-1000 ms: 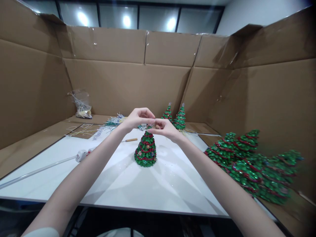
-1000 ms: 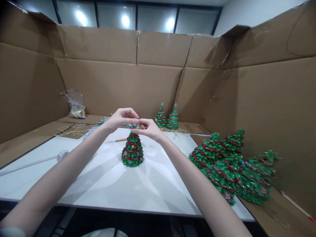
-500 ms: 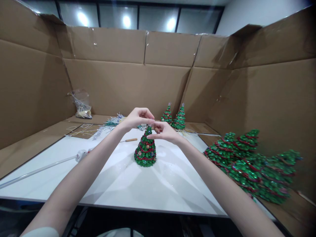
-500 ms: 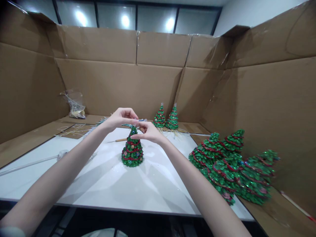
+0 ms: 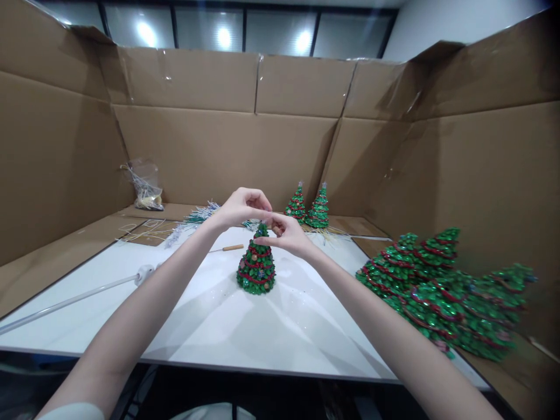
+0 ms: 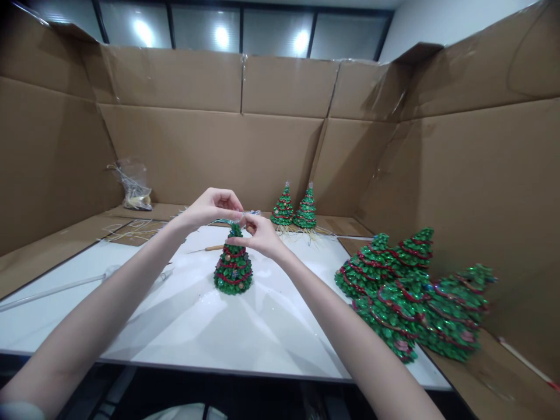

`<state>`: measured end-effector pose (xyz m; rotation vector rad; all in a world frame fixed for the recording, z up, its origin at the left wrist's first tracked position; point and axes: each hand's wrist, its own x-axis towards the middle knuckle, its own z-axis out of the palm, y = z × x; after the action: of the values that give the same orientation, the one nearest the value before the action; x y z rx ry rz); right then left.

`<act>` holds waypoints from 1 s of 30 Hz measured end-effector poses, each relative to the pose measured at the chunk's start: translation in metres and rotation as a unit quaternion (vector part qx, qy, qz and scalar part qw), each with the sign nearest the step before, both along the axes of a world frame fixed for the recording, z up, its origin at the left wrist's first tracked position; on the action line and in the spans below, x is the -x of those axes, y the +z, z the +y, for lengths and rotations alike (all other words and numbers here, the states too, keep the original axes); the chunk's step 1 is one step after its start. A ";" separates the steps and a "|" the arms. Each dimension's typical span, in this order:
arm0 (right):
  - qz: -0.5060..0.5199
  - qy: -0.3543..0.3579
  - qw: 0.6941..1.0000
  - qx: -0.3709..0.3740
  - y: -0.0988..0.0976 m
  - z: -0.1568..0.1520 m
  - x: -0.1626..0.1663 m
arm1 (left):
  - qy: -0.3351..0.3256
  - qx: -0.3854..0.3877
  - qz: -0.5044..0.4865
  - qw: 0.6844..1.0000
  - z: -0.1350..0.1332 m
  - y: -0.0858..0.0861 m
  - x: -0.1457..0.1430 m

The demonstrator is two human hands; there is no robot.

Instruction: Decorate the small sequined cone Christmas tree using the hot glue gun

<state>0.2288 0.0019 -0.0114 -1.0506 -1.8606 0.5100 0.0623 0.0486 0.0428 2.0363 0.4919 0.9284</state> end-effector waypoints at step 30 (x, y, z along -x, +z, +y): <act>0.034 0.050 0.998 0.012 -0.017 0.005 -0.009 | -0.004 0.028 -0.018 0.999 0.006 -0.009 -0.002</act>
<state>0.2379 0.0067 -0.0283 -0.9479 -1.8564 0.6213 0.0642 0.0545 0.0340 1.9655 0.4845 0.9346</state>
